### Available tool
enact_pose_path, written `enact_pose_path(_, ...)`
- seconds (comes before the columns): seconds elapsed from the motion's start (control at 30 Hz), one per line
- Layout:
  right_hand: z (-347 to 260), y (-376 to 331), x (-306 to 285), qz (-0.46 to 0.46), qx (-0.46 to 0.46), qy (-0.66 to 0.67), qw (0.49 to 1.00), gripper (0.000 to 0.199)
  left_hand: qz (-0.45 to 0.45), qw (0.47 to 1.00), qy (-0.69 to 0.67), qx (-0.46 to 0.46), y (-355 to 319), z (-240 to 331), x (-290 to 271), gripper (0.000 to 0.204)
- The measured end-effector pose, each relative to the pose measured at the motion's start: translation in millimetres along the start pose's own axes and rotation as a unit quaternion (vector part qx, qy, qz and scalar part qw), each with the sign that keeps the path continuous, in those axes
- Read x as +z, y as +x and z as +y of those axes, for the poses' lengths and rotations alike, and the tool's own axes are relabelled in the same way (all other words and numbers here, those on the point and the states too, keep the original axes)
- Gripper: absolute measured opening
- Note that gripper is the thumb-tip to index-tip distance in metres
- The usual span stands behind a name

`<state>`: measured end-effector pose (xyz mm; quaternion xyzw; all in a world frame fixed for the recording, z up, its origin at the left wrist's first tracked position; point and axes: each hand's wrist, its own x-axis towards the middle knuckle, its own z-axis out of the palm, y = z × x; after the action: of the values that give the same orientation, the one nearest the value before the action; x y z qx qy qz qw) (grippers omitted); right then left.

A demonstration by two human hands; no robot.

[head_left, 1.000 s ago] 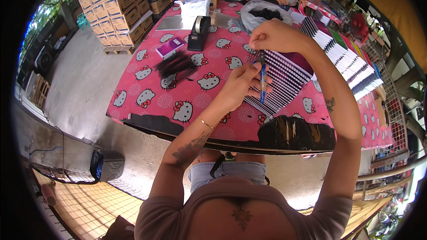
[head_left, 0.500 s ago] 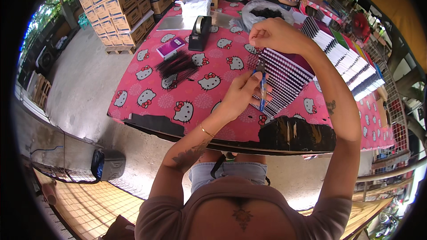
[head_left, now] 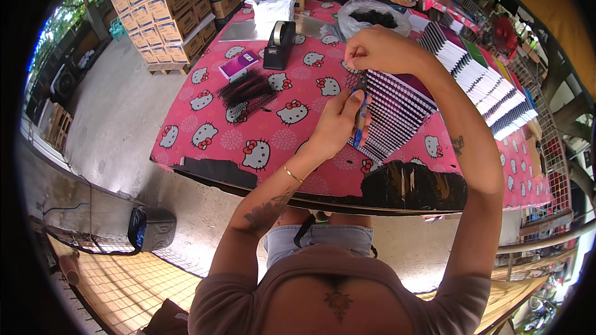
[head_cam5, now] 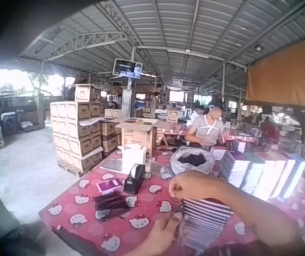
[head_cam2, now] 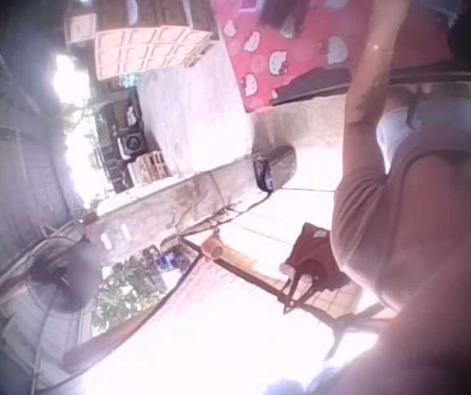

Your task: The person trims and finishes several notebooks by aligning a stack and cutting the spiral binding with a small tool before carrying one notebook through the facility and placing it on another table.

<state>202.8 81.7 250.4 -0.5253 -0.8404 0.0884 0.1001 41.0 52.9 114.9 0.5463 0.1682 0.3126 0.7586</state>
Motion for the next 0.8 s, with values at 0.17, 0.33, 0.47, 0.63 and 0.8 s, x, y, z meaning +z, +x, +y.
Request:
enact_pose_path(0.17, 16.1, 1.2, 15.5, 0.185, -0.105, -0.035, 0.977, 0.017, 0.012, 1.0, 0.008, -0.009, -15.2, -5.2, 10.4, 0.042)
enact_pose_path(0.33, 0.6, 4.9, 18.0, 0.129, -0.007, -0.107, 0.986, 0.026, 0.02, 0.999, -0.046, -0.014, -7.7, -3.9, -2.3, 0.043)
enact_pose_path(0.47, -18.8, 4.3, 5.6, -0.039, 0.089, -0.168, 0.981, 0.033, 0.029, 0.997, -0.069, -0.027, -4.9, 1.2, -5.2, 0.041)
enact_pose_path(0.63, -3.7, 8.2, 6.4, -0.08, 0.072, -0.159, 0.981, 0.036, 0.01, 0.998, -0.064, -0.005, 3.5, -4.2, -5.1, 0.04)
enact_pose_path(0.8, 2.2, 7.2, 14.4, -0.003, 0.051, -0.166, 0.985, 0.036, 0.015, 0.999, -0.025, -0.034, -9.0, -8.7, 1.6, 0.041)
